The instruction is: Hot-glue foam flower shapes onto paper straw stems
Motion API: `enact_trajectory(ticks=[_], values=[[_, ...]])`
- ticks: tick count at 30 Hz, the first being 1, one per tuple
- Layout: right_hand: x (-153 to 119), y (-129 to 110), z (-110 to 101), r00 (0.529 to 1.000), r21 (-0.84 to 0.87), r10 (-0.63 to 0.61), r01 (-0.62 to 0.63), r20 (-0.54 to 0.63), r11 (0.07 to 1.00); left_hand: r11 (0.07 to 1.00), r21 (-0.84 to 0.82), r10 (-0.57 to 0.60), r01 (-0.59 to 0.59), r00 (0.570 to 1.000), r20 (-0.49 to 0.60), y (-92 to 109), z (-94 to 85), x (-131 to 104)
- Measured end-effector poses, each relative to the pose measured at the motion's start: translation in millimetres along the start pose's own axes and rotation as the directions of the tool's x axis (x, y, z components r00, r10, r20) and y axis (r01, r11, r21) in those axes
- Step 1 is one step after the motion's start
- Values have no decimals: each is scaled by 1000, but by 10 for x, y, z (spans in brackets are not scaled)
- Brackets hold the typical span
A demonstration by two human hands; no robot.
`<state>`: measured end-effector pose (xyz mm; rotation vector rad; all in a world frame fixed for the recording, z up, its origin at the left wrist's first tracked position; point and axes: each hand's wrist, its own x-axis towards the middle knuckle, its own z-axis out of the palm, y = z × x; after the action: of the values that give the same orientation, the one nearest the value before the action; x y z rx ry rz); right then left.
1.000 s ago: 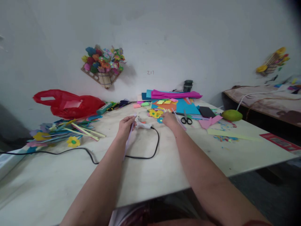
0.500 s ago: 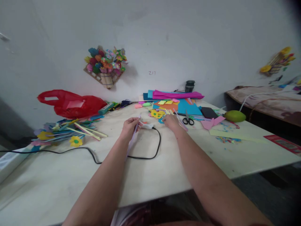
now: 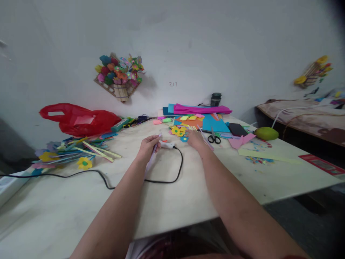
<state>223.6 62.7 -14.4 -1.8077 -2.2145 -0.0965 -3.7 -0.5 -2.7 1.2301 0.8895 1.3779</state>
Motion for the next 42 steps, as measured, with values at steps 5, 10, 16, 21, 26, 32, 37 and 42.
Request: enact_trajectory(ticks=[5,10,16,21,26,32,37,42], values=[[-48,-86,30,997,-105,-66,71,47,992,1000,20,-3,3,1000,-13,8,19,-13],[-8,-86,78,995,-34,-98,97,-19,995,1000,10,-6,6,1000,-2,-3,26,-17],[155,-69,171,965,506,73,67,-253,860,1000,-1,-26,26,1000,-7,-12,23,-2],[165,-199,162,947,841,294,-53,-129,539,998,-4,-64,64,998,-18,-6,37,-5],[65,-369,-9,951,968,303,-17,-62,252,995,-17,-97,97,995,10,3,68,-20],[12,-531,-128,961,994,271,-83,60,77,992,-14,-123,124,992,28,13,96,-33],[-13,-626,-173,974,998,219,-61,59,0,993,11,-119,118,992,31,43,126,-57],[-36,-707,-203,968,995,248,6,-31,103,993,14,-117,116,991,65,33,133,-52]])
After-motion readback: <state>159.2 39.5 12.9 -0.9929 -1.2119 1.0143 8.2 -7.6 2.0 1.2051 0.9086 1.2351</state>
